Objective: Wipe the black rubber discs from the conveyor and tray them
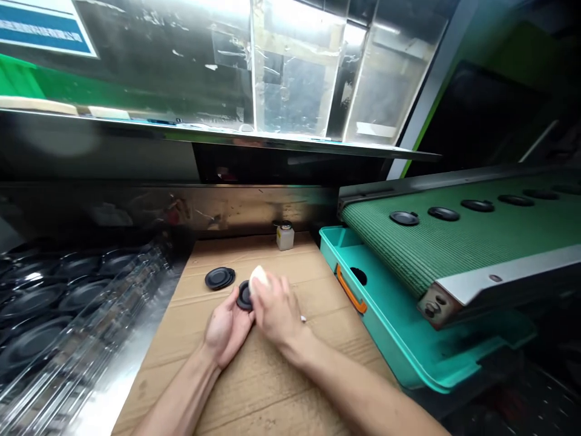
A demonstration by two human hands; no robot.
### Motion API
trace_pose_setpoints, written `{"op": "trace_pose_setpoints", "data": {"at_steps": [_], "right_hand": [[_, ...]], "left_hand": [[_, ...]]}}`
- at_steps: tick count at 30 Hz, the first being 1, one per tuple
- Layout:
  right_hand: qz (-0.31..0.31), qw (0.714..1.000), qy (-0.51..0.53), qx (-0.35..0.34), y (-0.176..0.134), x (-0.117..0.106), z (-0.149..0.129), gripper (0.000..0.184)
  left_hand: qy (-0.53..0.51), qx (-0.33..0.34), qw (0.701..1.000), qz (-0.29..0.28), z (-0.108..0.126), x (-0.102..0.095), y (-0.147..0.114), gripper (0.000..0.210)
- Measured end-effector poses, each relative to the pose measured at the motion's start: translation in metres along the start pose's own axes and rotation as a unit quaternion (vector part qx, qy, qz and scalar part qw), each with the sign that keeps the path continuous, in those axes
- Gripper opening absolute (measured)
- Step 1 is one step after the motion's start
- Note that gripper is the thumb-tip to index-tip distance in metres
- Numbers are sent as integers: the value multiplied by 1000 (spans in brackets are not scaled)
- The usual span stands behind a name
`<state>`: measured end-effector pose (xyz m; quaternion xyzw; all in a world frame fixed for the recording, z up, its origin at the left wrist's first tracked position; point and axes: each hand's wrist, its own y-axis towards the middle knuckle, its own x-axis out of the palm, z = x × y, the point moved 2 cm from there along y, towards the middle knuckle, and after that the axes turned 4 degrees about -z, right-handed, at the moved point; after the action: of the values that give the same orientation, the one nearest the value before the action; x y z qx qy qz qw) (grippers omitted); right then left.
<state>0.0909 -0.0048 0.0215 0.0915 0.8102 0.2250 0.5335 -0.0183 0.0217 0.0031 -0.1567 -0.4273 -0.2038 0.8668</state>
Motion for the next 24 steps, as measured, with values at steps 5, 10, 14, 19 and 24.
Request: {"op": "trace_pose_setpoints", "data": {"at_steps": [5,10,14,19,24], "right_hand": [[31,991,127,40,0,-6,22,55],[-113,942,313,38,-6,-13,29,25],[-139,900,404,82,-2,-8,29,26],[-121,873,457,120,5,1,24,33],[-194,901,379,87,4,-11,28,28]], "left_hand": [[-13,22,1000,0,-2,4,1,34],[-45,56,997,39,2,-1,1,32],[-39,37,998,26,-2,1,-1,33],[-10,18,1000,1,-7,7,-5,33],[-8,17,1000,8,-5,7,-7,32]]}}
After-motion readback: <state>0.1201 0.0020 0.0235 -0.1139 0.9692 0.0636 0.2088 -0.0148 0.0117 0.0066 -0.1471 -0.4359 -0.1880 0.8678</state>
